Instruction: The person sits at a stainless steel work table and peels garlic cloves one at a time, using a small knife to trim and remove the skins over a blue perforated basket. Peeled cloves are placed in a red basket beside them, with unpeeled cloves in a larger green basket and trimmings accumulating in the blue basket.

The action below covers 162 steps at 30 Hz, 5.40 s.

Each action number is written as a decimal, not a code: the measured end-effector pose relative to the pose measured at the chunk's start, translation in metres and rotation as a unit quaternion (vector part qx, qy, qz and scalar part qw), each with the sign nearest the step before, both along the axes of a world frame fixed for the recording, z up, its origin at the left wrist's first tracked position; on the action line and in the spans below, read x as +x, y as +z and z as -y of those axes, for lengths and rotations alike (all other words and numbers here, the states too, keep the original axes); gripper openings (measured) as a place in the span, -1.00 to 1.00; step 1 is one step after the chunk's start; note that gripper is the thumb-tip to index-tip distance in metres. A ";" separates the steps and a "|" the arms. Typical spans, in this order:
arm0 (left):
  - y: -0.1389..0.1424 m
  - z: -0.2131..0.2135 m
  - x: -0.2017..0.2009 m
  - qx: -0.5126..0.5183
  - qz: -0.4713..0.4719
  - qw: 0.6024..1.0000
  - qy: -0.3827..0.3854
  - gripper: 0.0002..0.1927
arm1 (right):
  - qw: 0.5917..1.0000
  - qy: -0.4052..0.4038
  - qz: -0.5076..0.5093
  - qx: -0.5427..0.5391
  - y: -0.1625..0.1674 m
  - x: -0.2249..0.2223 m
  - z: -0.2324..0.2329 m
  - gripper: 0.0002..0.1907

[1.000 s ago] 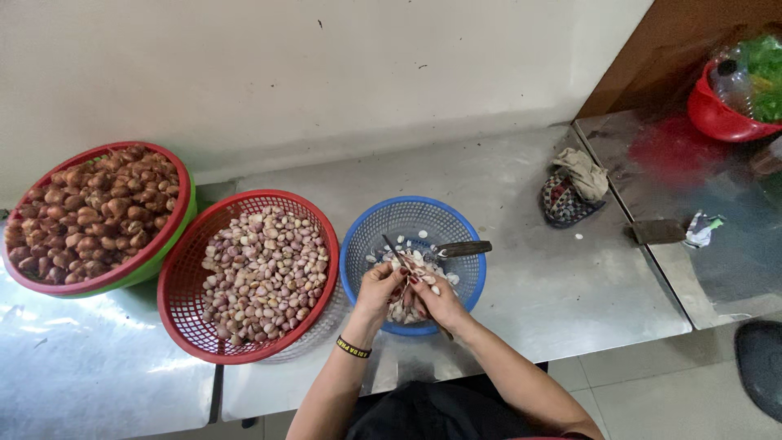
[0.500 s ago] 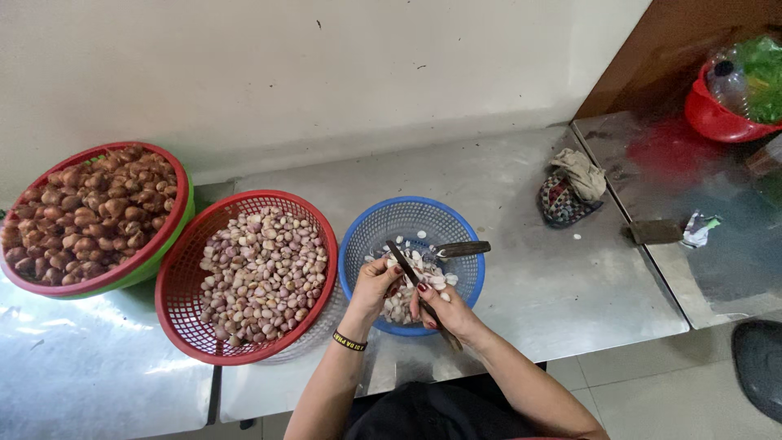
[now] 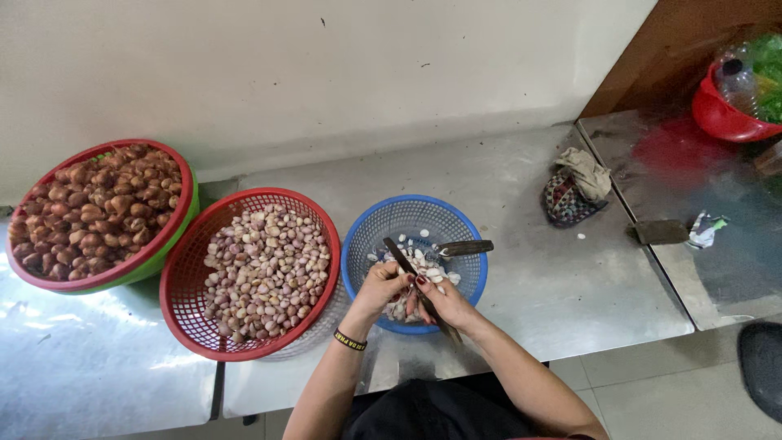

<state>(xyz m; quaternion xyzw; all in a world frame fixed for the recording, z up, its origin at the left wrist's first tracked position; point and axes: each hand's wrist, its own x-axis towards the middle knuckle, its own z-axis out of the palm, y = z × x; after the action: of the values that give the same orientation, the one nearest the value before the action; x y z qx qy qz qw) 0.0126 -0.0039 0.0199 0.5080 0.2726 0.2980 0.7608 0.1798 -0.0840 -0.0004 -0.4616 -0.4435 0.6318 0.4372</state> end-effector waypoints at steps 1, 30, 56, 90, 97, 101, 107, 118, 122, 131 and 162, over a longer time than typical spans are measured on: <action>0.001 -0.001 0.000 0.004 0.001 1.000 -0.015 -0.86 | 1.000 -0.002 0.005 -0.006 -0.001 0.000 -0.002 -0.50; -0.006 0.006 0.020 -0.137 0.159 0.964 0.161 -0.75 | 0.988 -0.135 -0.049 -0.051 0.008 -0.019 0.000 -0.59; -0.011 0.010 0.001 -0.007 0.031 0.992 0.122 -0.81 | 0.991 -0.083 0.085 0.069 0.010 -0.016 0.008 -0.44; -0.008 0.008 0.003 0.034 0.006 0.990 0.137 -0.89 | 0.991 -0.055 0.103 0.061 0.011 -0.012 0.020 -0.44; -0.010 0.006 0.008 -0.080 0.029 0.986 0.141 -0.83 | 0.993 -0.082 0.071 0.044 -0.001 -0.018 0.000 -0.58; -0.005 -0.001 0.010 -0.028 0.037 0.984 0.174 -0.83 | 0.996 -0.069 0.045 0.031 -0.008 -0.013 0.008 -0.48; 0.001 -0.006 0.009 0.027 0.006 0.989 0.142 -0.89 | 0.997 -0.067 0.032 0.028 0.000 -0.006 0.016 -0.62; -0.009 -0.001 0.009 -0.015 -0.001 0.991 0.134 -0.82 | 0.996 -0.086 -0.007 0.028 -0.008 -0.015 0.003 -0.66; -0.004 -0.008 0.007 0.016 0.011 0.989 0.143 -0.85 | 0.996 -0.073 -0.048 0.000 0.002 -0.009 0.016 -0.63; -0.010 0.001 0.011 0.013 -0.013 0.994 0.106 -0.90 | 0.996 -0.074 0.004 0.051 -0.006 -0.012 0.005 -0.73; -0.005 -0.008 -0.003 0.060 -0.052 0.996 0.029 -0.87 | 0.995 0.007 -0.092 -0.029 0.006 0.007 0.028 -0.37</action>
<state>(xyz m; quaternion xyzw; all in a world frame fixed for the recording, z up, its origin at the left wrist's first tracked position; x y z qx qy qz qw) 0.0091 0.0044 0.0150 0.5592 0.3082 0.3093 0.7047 0.1864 -0.1123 0.0059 -0.4107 -0.3862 0.6872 0.4582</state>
